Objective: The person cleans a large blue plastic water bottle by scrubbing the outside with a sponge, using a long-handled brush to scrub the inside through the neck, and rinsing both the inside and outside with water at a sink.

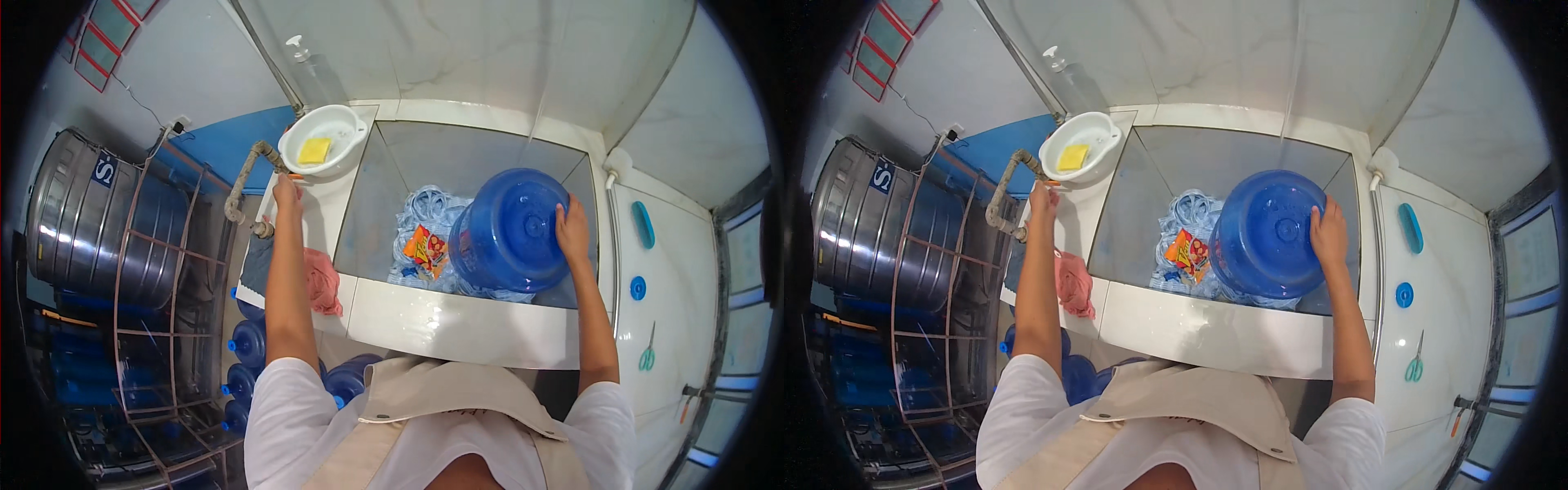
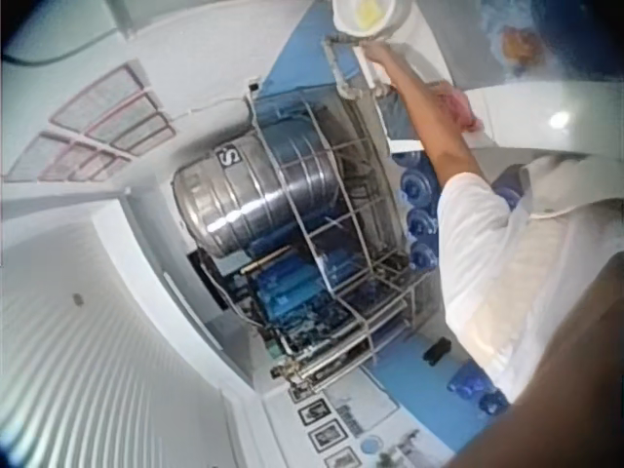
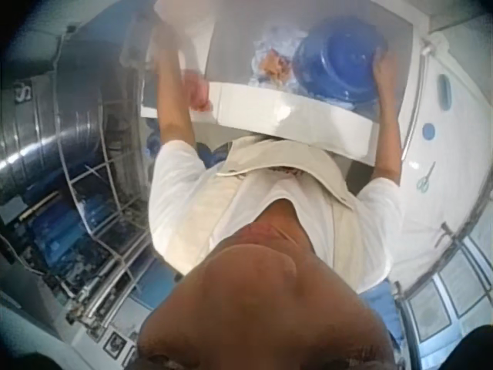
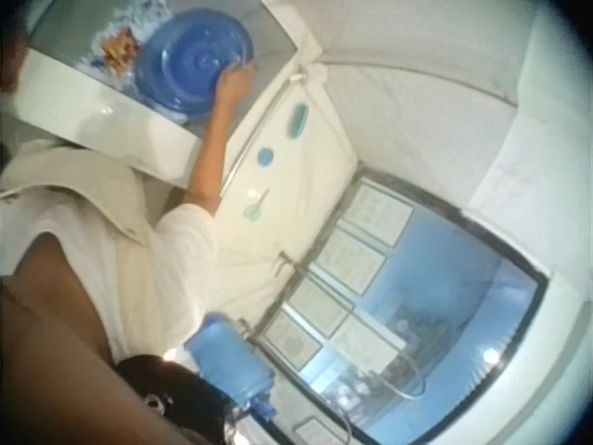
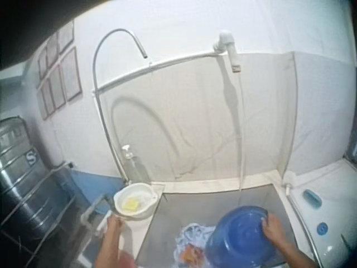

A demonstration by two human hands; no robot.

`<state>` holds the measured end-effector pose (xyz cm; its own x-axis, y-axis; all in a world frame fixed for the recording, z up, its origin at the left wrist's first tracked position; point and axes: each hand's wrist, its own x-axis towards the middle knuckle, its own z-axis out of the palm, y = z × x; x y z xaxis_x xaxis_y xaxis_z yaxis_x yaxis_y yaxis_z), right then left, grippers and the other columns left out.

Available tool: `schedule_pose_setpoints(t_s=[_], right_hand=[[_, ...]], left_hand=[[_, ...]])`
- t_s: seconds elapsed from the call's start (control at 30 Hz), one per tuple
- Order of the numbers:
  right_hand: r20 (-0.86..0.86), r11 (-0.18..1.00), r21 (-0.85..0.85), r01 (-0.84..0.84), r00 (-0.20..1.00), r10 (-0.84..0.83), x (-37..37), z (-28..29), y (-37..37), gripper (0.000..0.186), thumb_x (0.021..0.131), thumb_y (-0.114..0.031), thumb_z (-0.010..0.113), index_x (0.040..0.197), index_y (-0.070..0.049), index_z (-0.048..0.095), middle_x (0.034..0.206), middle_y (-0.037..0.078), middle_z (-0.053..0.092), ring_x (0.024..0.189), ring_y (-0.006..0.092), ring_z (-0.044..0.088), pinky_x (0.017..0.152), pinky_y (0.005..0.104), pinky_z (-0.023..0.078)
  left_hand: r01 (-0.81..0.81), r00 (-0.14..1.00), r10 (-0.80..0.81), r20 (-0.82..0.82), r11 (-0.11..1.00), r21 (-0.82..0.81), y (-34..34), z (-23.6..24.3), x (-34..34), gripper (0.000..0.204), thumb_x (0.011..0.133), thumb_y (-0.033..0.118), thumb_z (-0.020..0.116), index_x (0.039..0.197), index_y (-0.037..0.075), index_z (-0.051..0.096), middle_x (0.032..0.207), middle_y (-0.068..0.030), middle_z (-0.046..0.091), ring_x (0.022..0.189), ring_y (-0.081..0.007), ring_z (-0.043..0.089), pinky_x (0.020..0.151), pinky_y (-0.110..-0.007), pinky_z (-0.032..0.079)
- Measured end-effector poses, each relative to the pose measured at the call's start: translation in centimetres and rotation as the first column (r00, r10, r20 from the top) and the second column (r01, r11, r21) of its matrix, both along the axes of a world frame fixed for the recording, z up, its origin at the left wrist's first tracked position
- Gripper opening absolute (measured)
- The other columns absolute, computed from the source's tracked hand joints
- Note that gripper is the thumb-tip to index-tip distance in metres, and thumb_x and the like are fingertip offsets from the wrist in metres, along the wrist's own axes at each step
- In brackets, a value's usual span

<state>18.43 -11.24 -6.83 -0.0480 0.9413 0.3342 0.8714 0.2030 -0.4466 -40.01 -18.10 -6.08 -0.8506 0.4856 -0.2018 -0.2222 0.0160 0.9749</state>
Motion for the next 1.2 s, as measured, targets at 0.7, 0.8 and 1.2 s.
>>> schedule_pose_setpoints(t_s=[0.7,0.8,1.2], right_hand=[[0.127,1.000,0.006,0.000,0.992,0.000,-3.8,2.0,0.7,0.042,0.083,-0.027,0.046,0.115,-0.001,0.042,0.107,0.019,0.050,0.094,0.0349,0.050,0.081,0.0404,0.042],[0.048,0.994,0.043,-0.100,0.994,0.097,-5.5,1.4,1.5,0.042,0.082,-0.027,0.047,0.114,0.000,0.043,0.106,0.020,0.051,0.097,0.0348,0.050,0.084,0.0401,0.040],[-0.762,0.691,-0.527,-0.496,0.636,-0.124,-8.6,7.6,13.1,0.020,0.081,-0.007,0.042,0.083,0.005,0.058,0.073,0.015,0.059,0.069,0.0217,0.061,0.059,0.0293,0.051]], left_hand=[[0.207,0.695,-0.470,0.544,0.855,0.475,3.1,-0.4,-4.1,0.024,0.087,0.019,0.037,0.067,0.007,0.044,0.052,-0.0005,0.038,0.043,-0.0108,0.036,0.041,-0.024,0.034],[-0.293,0.558,-0.393,0.731,0.731,0.617,0.6,3.6,-10.0,0.017,0.082,0.015,0.039,0.070,0.007,0.047,0.054,-0.0005,0.043,0.047,-0.0100,0.040,0.043,-0.024,0.036],[0.240,0.271,-0.775,-0.570,0.628,-0.740,7.5,1.9,34.6,0.066,0.078,0.036,0.052,0.128,0.001,0.028,0.130,-0.0266,0.024,0.113,-0.0456,0.032,0.091,-0.051,0.031]])
